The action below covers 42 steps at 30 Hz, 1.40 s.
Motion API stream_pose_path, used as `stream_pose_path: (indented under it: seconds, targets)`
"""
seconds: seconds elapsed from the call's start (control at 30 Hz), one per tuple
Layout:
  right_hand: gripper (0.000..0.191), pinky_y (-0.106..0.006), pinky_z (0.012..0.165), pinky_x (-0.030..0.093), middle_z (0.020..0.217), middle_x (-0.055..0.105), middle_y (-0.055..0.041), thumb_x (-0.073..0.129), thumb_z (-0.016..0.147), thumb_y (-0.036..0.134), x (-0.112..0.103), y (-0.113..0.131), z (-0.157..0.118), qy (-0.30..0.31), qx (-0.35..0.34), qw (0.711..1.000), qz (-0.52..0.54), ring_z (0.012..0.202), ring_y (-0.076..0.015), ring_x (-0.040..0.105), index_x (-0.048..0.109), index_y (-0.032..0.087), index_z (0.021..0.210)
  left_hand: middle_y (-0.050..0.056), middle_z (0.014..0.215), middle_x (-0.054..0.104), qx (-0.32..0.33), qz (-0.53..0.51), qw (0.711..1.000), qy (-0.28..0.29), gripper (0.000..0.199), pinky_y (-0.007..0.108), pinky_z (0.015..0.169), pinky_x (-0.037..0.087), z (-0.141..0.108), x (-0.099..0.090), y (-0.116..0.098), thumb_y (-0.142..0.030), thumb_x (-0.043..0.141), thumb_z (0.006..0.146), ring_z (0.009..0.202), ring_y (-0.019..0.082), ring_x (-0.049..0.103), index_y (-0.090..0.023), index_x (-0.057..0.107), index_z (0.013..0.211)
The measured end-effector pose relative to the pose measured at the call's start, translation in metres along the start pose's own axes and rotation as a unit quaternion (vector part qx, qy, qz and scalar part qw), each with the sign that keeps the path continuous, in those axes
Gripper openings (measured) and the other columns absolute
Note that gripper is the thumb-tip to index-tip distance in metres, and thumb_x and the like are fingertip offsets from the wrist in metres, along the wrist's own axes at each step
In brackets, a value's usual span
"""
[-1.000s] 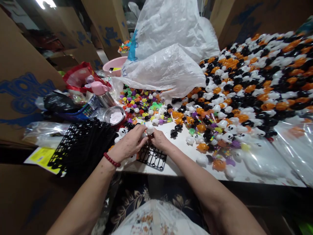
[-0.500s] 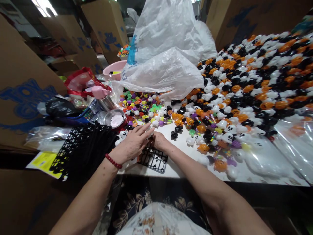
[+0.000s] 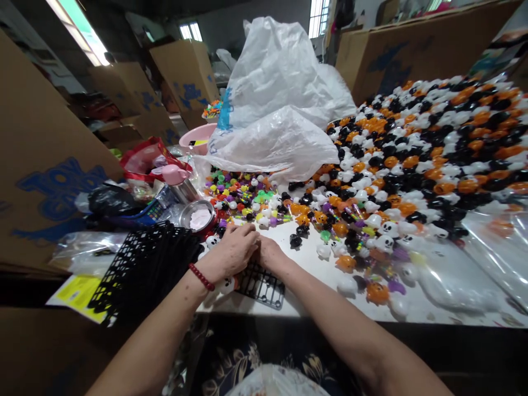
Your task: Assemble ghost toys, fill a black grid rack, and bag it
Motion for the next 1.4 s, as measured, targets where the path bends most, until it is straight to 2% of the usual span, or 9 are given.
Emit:
stream_pose_path:
  seconds: [0.23, 0.47, 0.6, 0.7, 0.77, 0.87, 1.03, 1.27, 1.4]
  targets:
    - [0.023, -0.026, 0.067, 0.042, 0.095, 0.069, -0.0087, 0.046, 0.093, 0.029, 0.006, 0.001, -0.004, 0.017, 0.039, 0.998, -0.035, 0.083, -0.0198, 0.063, 0.065, 0.017, 0.1, 0.01, 0.098, 0.055, 0.018, -0.016, 1.0, -0.018, 0.014, 0.038, 0.087, 0.044, 0.003, 0.002, 0.0, -0.011, 0.04, 0.091, 0.091, 0.021, 0.051, -0.014, 0.054, 0.092]
    - [0.02, -0.025, 0.068, 0.044, 0.096, 0.068, -0.0073, 0.053, 0.088, 0.022, -0.012, 0.014, -0.012, 0.013, 0.039, 0.995, -0.088, 0.083, -0.0186, 0.063, 0.065, 0.016, 0.102, 0.012, 0.112, 0.058, 0.02, -0.06, 0.996, -0.068, 0.03, 0.041, 0.092, 0.049, 0.011, -0.008, 0.009, -0.026, 0.046, 0.094, 0.105, 0.023, 0.055, -0.016, 0.055, 0.121]
    - [0.026, -0.024, 0.08, 0.045, 0.113, 0.063, -0.008, 0.054, 0.089, 0.022, -0.037, 0.013, -0.021, -0.01, 0.021, 0.991, -0.128, 0.098, -0.0184, 0.059, 0.061, 0.018, 0.113, 0.013, 0.129, 0.053, -0.022, -0.069, 0.974, -0.213, 0.033, 0.047, 0.107, 0.041, -0.03, -0.046, -0.013, -0.024, 0.046, 0.095, 0.127, 0.025, 0.046, -0.018, 0.052, 0.127]
    - [0.032, -0.029, 0.088, 0.043, 0.119, 0.058, -0.0137, 0.044, 0.092, 0.011, -0.064, -0.002, -0.016, -0.029, 0.043, 0.982, -0.184, 0.109, -0.0223, 0.053, 0.06, 0.015, 0.119, 0.011, 0.124, 0.058, -0.017, -0.119, 0.965, -0.234, 0.032, 0.038, 0.102, 0.048, -0.078, -0.054, -0.056, -0.02, 0.046, 0.095, 0.118, 0.021, 0.054, -0.02, 0.052, 0.126]
    - [0.034, -0.034, 0.088, 0.042, 0.114, 0.058, -0.0186, 0.04, 0.09, 0.005, -0.08, -0.016, -0.006, -0.032, 0.073, 0.972, -0.223, 0.109, -0.0265, 0.052, 0.064, 0.01, 0.114, 0.009, 0.118, 0.062, 0.013, -0.159, 0.972, -0.173, 0.03, 0.031, 0.095, 0.053, -0.102, -0.033, -0.087, -0.018, 0.047, 0.094, 0.111, 0.019, 0.059, -0.022, 0.055, 0.122]
    - [0.03, -0.039, 0.088, 0.042, 0.111, 0.058, -0.0226, 0.042, 0.088, 0.004, -0.091, -0.034, 0.01, -0.024, 0.096, 0.962, -0.255, 0.109, -0.0311, 0.05, 0.069, 0.006, 0.101, 0.01, 0.123, 0.062, 0.0, -0.149, 0.984, -0.097, 0.036, 0.033, 0.096, 0.054, -0.121, 0.025, -0.111, -0.017, 0.048, 0.092, 0.112, 0.02, 0.061, -0.021, 0.053, 0.127]
    - [0.026, -0.033, 0.084, 0.043, 0.107, 0.061, -0.0189, 0.046, 0.086, 0.005, -0.089, -0.039, 0.018, -0.011, 0.096, 0.96, -0.264, 0.107, -0.0277, 0.054, 0.07, 0.009, 0.097, 0.015, 0.143, 0.05, -0.075, -0.053, 0.988, -0.123, 0.05, 0.046, 0.105, 0.048, -0.12, 0.11, -0.095, -0.019, 0.05, 0.091, 0.135, 0.029, 0.044, -0.015, 0.042, 0.14]
    - [0.03, -0.031, 0.076, 0.045, 0.105, 0.064, -0.0151, 0.036, 0.094, 0.014, -0.103, -0.019, -0.015, -0.074, 0.115, 0.969, -0.208, 0.091, -0.023, 0.061, 0.059, 0.012, 0.113, 0.015, 0.147, 0.045, -0.088, -0.103, 0.981, -0.141, 0.049, 0.045, 0.112, 0.042, -0.103, 0.124, -0.081, -0.027, 0.044, 0.096, 0.142, 0.025, 0.034, -0.016, 0.039, 0.143]
    - [0.026, -0.029, 0.065, 0.047, 0.084, 0.067, -0.0063, 0.052, 0.088, 0.036, -0.068, -0.018, -0.061, -0.09, 0.142, 0.981, 0.101, 0.07, -0.0179, 0.06, 0.062, 0.015, 0.101, 0.015, 0.149, 0.043, -0.087, -0.121, 0.975, -0.163, 0.05, 0.047, 0.113, 0.04, -0.095, 0.128, -0.08, -0.031, 0.044, 0.096, 0.143, 0.026, 0.031, -0.014, 0.039, 0.143]
Point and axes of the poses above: each hand's wrist, its own z-axis towards the middle knuckle, its own x-axis out of the palm, y = z × x, the point moved 4 cm from there along z, towards the middle knuckle
